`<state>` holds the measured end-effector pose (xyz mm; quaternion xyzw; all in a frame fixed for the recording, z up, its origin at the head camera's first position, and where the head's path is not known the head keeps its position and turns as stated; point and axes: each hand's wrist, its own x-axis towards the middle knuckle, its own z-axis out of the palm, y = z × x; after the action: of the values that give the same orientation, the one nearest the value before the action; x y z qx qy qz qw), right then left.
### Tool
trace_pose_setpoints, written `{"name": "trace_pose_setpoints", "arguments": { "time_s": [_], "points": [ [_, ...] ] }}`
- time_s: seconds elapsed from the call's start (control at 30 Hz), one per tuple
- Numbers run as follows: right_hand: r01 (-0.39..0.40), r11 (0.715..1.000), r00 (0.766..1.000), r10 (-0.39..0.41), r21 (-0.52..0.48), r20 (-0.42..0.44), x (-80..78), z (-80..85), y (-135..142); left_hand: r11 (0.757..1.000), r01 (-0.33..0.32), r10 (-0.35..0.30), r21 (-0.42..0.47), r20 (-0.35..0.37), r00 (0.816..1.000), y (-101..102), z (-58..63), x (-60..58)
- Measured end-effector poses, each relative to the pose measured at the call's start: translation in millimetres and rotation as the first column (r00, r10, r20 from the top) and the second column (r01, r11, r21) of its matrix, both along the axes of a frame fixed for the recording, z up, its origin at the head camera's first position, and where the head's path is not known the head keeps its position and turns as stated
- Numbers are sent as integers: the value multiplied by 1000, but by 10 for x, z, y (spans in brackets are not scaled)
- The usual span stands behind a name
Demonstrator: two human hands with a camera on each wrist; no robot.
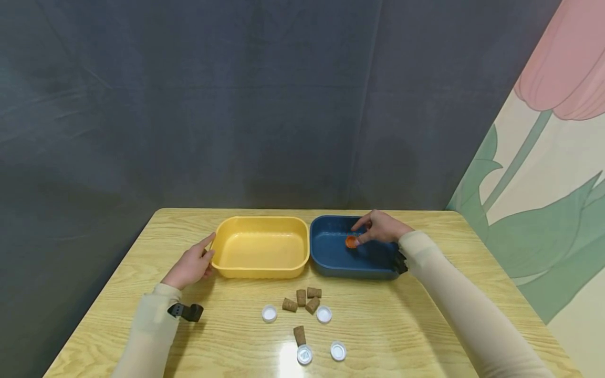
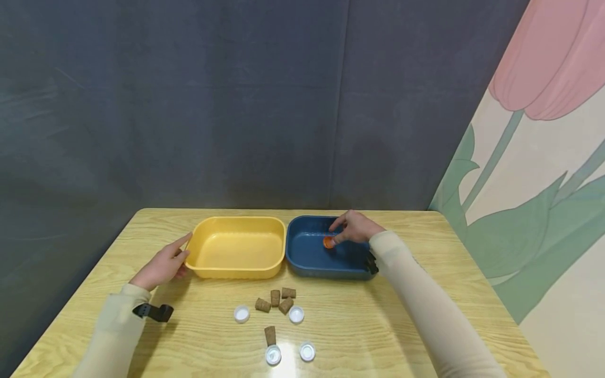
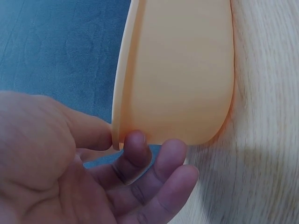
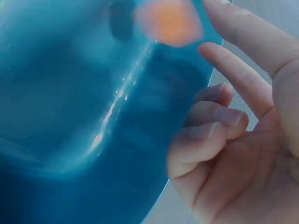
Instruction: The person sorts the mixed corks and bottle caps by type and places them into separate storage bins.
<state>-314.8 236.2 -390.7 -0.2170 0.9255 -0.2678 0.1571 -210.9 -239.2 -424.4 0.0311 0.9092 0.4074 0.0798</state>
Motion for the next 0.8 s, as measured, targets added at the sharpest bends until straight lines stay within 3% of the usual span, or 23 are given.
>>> {"name": "trace_pose_setpoints", "arguments": {
  "time_s": [0.5, 0.8],
  "points": [
    [-26, 1000, 999, 26, -14, -25, 43, -34, 33, 1000, -3, 3, -1, -4, 1000, 3, 6, -2],
    [-44, 989, 999, 47, -142, 16, 298, 142, -100, 1000, -12, 12, -2, 15, 1000, -10, -1, -19]
  ]
}}
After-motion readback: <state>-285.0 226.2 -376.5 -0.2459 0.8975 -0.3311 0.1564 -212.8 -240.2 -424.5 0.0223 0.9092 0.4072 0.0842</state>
